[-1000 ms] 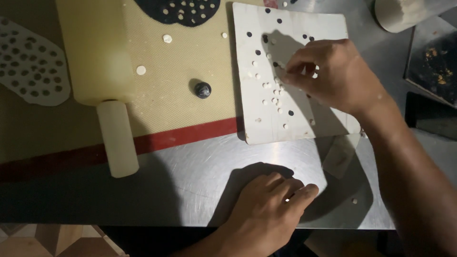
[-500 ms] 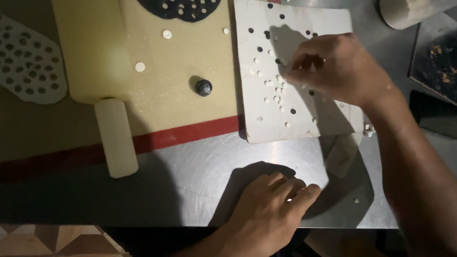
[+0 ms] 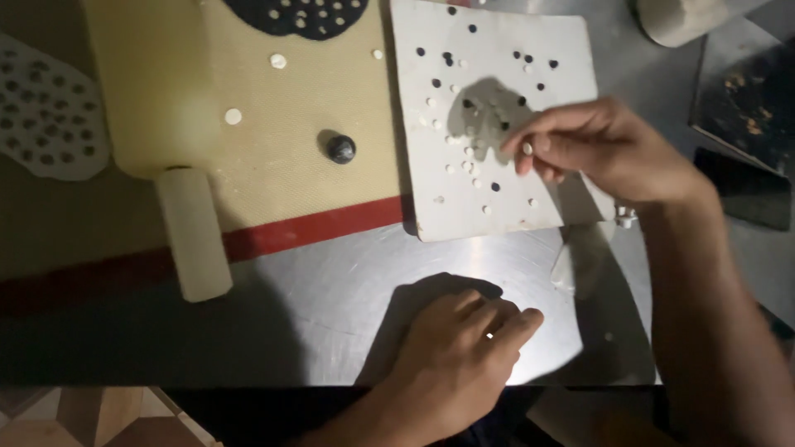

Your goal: The recorder is shaping and assembling small pieces of black and white fondant to create miniature football decorations on a stainless steel prep table.

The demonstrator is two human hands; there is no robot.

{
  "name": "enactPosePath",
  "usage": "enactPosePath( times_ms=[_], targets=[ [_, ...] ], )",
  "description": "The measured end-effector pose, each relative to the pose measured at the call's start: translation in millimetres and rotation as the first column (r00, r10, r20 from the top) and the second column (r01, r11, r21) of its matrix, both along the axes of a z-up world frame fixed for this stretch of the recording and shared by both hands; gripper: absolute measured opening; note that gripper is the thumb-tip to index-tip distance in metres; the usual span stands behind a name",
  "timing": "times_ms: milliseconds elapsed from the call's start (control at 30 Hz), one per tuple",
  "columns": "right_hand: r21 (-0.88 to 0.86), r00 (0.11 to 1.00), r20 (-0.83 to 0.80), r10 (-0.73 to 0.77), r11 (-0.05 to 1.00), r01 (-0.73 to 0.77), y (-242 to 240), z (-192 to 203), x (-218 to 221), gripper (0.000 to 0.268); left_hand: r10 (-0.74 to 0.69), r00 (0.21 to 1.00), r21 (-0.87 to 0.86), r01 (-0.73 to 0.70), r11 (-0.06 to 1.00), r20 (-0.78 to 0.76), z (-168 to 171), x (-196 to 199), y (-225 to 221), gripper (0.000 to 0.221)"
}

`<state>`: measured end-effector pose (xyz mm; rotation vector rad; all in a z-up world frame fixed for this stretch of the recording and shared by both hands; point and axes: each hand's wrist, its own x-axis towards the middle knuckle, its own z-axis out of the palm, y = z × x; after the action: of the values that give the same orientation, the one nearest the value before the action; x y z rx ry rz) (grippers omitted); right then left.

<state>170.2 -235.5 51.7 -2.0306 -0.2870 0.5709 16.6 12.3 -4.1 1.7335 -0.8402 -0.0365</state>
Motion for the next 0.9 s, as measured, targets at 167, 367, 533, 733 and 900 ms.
enactPosePath(
  times_ms=[167,367,533,733,900],
  targets=[
    [0.236,0.971,-0.187,-0.151,0.952,0.193,-23.1,-9.1,-71.3,0.015,-0.014,1.0,0.004,0.014,1.0,-0.014,10.1,3.6,2.6,0.03],
    [0.079,0.896,-0.245,-0.371,0.913,0.4,-16.0,-0.4,-158.0,0.013,-0.012,1.0,0.065,0.012,0.998,-0.001,11.8,3.6,-0.6,0.033],
    [-0.202,0.9,0.007,-0.435,0.881,0.427,4.4,10.9,-172.1,0.02,0.013,1.0,0.131,-0.015,0.991,0.017,18.4,4.3,0.3,0.034],
    [-0.353,0.945,0.271,-0.182,0.895,0.273,39.9,22.1,-166.2,0.023,0.086,0.996,0.084,-0.083,0.993,-0.031,18.3,-3.7,4.6,0.036],
    [-0.36,0.928,0.37,-0.041,0.915,0.184,42.7,16.8,-164.9,0.028,0.113,0.993,0.057,-0.111,0.992,-0.025,20.6,-5.0,7.6,0.041]
  ],
)
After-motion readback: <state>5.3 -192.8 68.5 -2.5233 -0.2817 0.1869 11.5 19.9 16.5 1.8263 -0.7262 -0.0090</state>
